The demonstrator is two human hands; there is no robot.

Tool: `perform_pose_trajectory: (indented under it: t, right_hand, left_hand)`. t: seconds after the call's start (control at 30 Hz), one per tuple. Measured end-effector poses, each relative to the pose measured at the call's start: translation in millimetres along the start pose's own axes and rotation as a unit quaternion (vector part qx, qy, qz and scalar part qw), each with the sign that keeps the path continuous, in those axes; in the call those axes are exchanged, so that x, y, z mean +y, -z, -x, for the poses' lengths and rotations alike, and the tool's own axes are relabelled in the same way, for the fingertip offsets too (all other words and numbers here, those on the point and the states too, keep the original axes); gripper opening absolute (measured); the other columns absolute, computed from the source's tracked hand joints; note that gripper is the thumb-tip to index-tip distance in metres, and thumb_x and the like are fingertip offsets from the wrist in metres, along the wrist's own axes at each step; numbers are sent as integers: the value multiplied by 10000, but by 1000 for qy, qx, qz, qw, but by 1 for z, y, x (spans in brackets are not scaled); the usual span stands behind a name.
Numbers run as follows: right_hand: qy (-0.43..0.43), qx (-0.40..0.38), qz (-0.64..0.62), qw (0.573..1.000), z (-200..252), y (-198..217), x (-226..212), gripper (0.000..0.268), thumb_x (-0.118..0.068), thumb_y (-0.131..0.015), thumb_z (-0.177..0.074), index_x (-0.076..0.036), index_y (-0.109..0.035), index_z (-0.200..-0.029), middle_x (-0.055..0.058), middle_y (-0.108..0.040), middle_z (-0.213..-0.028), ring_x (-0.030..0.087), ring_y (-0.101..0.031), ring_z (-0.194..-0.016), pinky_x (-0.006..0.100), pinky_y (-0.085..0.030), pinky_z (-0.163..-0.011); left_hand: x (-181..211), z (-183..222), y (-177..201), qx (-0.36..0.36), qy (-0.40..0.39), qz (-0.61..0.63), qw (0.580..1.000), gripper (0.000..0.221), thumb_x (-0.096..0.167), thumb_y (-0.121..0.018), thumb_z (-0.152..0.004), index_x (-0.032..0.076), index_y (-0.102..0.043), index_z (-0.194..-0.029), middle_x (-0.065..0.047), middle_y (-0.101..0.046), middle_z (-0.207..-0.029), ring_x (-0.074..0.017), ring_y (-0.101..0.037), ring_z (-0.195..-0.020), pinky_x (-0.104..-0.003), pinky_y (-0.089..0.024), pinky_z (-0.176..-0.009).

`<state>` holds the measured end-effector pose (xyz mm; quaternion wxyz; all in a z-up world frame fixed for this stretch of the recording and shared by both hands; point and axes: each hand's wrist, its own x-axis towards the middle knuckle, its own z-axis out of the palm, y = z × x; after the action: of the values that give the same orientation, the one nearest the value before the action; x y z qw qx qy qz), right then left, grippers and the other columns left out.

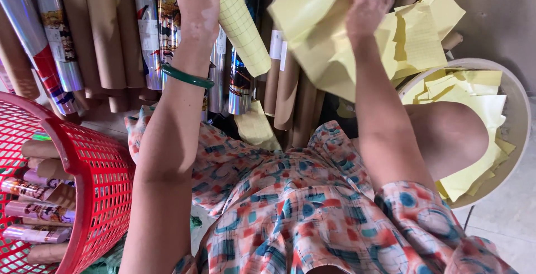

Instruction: The recorder is wrapping holographic poster sheets with yellow protective paper and applying shipping labels.

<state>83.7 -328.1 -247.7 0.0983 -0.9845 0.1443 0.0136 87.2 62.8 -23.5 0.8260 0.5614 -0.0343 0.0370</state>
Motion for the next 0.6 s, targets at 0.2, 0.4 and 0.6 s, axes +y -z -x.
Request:
perform_pose_trajectory:
  t: [0.2, 0.4, 0.6]
  right_hand:
    - [208, 200, 39, 957, 44, -3, -37, 298, -124, -536, -1122, -28, -599, -1397, 110, -597, -1359, 283, -516, -1480, 583, -217, -1374]
    - [382, 50, 40, 922, 73, 5, -110, 757, -496, -693, -919, -77, -443, -1497, 215, -431, -1536, 418, -308, -1429, 563, -192, -1197]
    - [86, -94, -56, 990, 74, 28, -152, 1057, -557, -762, -940, -73, -107, -1613, 268, -459, -1450, 437, -453, -1375, 520, -466, -1100]
  left_hand:
    - [-8, -1, -4, -8, -4, -51, 999, 148, 48, -809, -921, -6, -677, -959, -72, -732, -865, -191, -745, -781, -359, -639, -715]
    - [-35, -10, 11, -5, -9, -59, 998, 159, 71, -777, -912, -17, -655, -963, -71, -689, -868, -186, -710, -773, -387, -635, -724]
    - [-55, -22, 28, 22, -10, -123, 992, 215, 91, -809, -884, -19, -627, -917, -57, -635, -838, -170, -649, -740, -386, -610, -683]
